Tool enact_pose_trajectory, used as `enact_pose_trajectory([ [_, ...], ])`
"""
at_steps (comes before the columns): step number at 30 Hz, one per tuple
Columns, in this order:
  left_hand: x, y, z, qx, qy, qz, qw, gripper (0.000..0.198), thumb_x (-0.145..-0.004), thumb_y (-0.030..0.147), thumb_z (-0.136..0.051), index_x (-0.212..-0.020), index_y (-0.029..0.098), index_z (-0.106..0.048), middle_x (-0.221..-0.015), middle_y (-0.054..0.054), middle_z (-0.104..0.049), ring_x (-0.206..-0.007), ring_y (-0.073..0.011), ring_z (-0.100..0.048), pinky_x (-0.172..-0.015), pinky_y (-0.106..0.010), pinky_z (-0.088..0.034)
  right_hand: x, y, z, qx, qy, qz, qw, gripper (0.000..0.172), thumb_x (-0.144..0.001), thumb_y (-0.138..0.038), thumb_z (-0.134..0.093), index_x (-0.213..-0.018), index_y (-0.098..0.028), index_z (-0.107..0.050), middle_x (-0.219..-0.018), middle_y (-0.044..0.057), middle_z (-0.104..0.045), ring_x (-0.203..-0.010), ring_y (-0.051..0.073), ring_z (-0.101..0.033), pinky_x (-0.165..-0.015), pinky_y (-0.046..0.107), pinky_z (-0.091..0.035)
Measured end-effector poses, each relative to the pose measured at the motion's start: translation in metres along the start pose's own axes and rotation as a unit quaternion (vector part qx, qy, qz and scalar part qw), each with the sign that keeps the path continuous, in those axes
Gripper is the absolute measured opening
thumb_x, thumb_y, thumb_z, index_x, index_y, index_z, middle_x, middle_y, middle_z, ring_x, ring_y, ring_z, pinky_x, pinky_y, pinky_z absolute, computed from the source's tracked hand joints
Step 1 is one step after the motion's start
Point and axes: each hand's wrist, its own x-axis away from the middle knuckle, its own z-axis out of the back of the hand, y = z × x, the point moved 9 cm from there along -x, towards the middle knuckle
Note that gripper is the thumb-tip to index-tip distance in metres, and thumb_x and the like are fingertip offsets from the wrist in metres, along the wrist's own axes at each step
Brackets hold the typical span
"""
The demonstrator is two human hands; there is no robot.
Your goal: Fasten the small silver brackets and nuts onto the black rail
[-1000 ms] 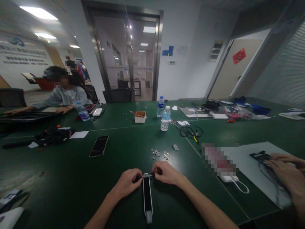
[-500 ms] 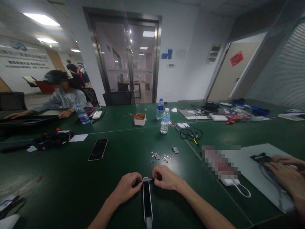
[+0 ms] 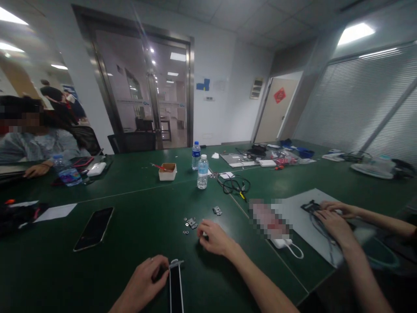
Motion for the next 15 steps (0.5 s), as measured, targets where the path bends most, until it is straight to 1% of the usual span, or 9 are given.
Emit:
enact_pose_trajectory([
  [5, 0.0, -0.001, 0.0, -0.008, -0.001, 0.002, 1.0, 0.016, -0.087, 0.024, -0.053, -0.098, 0.024, -0.064, -0.086, 0.002, -0.065, -0.073, -0.0157, -0.057, -0.066, -0.023, -0.045, 0.003, 0.037, 0.018, 0.059, 0.042, -0.067, 0.995, 0.014, -0.08, -0.009, -0.054, -0.087, -0.018, -0.06, -0.091, 0.005, -0.058, -0.087, 0.017, -0.054, -0.078, 0.027, -0.042],
  [8, 0.0, -0.003, -0.001, -0.012, -0.004, 0.005, 1.0, 0.017, -0.086, 0.023, -0.052, -0.099, 0.024, -0.063, -0.087, 0.002, -0.065, -0.072, -0.0155, -0.057, -0.065, -0.022, -0.046, 0.006, 0.051, 0.027, 0.076, 0.066, -0.093, 0.991, 0.012, -0.084, -0.01, -0.053, -0.088, -0.018, -0.061, -0.092, 0.006, -0.059, -0.09, 0.019, -0.054, -0.08, 0.028, -0.042],
  [11, 0.0, -0.003, -0.002, -0.011, -0.013, 0.005, 1.0, 0.018, -0.087, 0.024, -0.05, -0.1, 0.023, -0.063, -0.087, 0.001, -0.065, -0.072, -0.0156, -0.058, -0.064, -0.022, -0.046, 0.008, 0.061, 0.034, 0.09, 0.074, -0.11, 0.987, 0.013, -0.085, -0.01, -0.052, -0.089, -0.018, -0.061, -0.094, 0.007, -0.06, -0.092, 0.019, -0.053, -0.081, 0.028, -0.042],
  [15, 0.0, 0.0, 0.0, -0.011, -0.003, -0.002, 1.0, 0.019, -0.087, 0.023, -0.05, -0.098, 0.023, -0.064, -0.085, 0.0, -0.064, -0.071, -0.0161, -0.058, -0.064, -0.023, -0.046, 0.013, 0.082, 0.039, 0.107, 0.074, -0.159, 0.979, 0.016, -0.085, -0.01, -0.052, -0.092, -0.019, -0.062, -0.097, 0.007, -0.061, -0.096, 0.02, -0.053, -0.082, 0.028, -0.042],
])
